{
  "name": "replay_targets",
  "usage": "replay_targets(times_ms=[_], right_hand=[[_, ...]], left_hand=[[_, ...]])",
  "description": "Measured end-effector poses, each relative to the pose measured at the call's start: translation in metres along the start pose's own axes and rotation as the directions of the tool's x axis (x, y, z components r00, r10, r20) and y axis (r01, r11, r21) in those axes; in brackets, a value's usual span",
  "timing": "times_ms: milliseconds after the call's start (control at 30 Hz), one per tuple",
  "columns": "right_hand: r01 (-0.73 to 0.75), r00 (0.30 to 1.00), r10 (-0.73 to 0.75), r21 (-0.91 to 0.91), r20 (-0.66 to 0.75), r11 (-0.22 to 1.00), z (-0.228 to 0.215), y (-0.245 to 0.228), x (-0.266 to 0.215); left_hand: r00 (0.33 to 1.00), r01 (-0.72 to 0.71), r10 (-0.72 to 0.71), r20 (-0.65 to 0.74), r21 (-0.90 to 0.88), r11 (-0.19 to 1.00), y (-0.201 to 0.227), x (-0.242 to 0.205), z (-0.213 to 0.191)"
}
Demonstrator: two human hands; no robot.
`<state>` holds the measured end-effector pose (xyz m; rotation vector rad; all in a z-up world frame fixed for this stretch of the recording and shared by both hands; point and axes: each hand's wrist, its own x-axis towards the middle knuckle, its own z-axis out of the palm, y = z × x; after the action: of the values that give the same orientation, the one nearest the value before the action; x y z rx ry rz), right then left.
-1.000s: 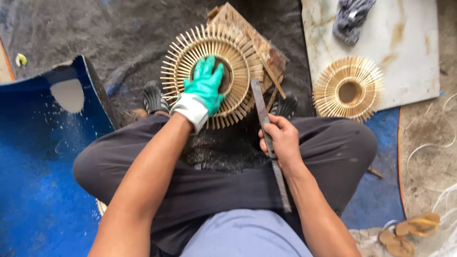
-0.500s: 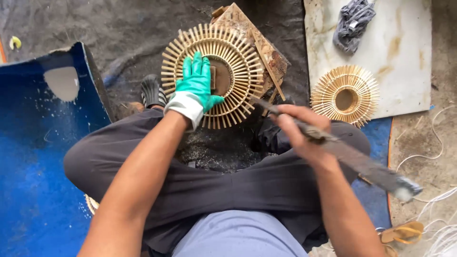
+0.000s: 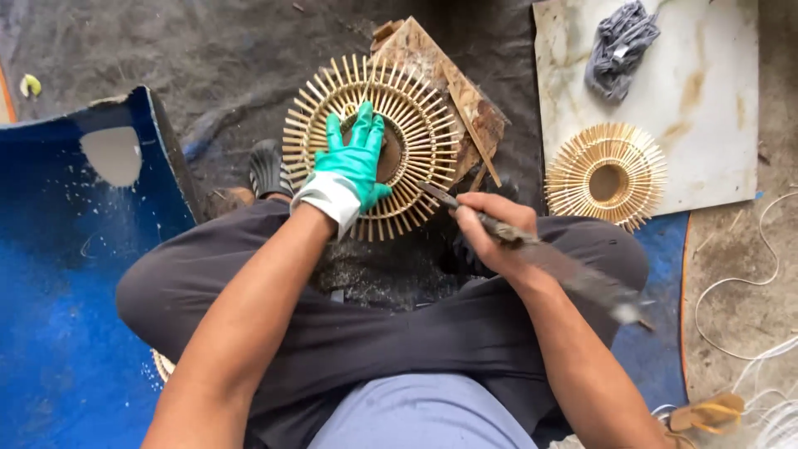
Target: Using a metal scraper or file to smooth the edges and surface of a circular bamboo component.
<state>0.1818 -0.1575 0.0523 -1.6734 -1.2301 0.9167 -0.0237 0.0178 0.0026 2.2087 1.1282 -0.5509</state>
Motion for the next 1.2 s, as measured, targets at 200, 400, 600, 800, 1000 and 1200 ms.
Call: replay_targets(times_ms=[200,400,600,800,1000,1200], right_hand=[[-0.503,0.864,0.503,0.070,0.024,0.861,-0.032,0.024,0.054],[-0.665,0.584,0.808,-0.524,0.078,0.532,-0.009,0.080,0.132],[-0.476,0.701,0.706,-0.669,0.103,0.571,0.038,0.181,0.121],[-0.324,0.783,0.590,-0.680,0.198,0.657,0.016,0.176,0.140],[-0.075,0.950,0.255,-0.658,0.182,0.749,0.058,0.035,0.195],[0.236,0.959,-0.048,-0.693,0.279,0.682,0.115,0.075,0.207]], left_hand=[[0.998,-0.050,0.050,-0.050,-0.007,0.999,-0.006,-0.014,-0.013],[0.979,-0.062,0.035,-0.203,-0.129,0.990,-0.026,-0.018,0.004],[0.934,-0.097,-0.013,-0.356,-0.290,0.952,-0.052,-0.002,0.026],[0.965,0.084,-0.161,-0.207,-0.339,0.937,-0.046,0.001,-0.025],[0.890,-0.109,0.046,-0.455,-0.112,0.988,-0.042,0.028,-0.033],[0.970,0.099,-0.126,-0.208,-0.135,0.986,-0.038,0.040,-0.042]])
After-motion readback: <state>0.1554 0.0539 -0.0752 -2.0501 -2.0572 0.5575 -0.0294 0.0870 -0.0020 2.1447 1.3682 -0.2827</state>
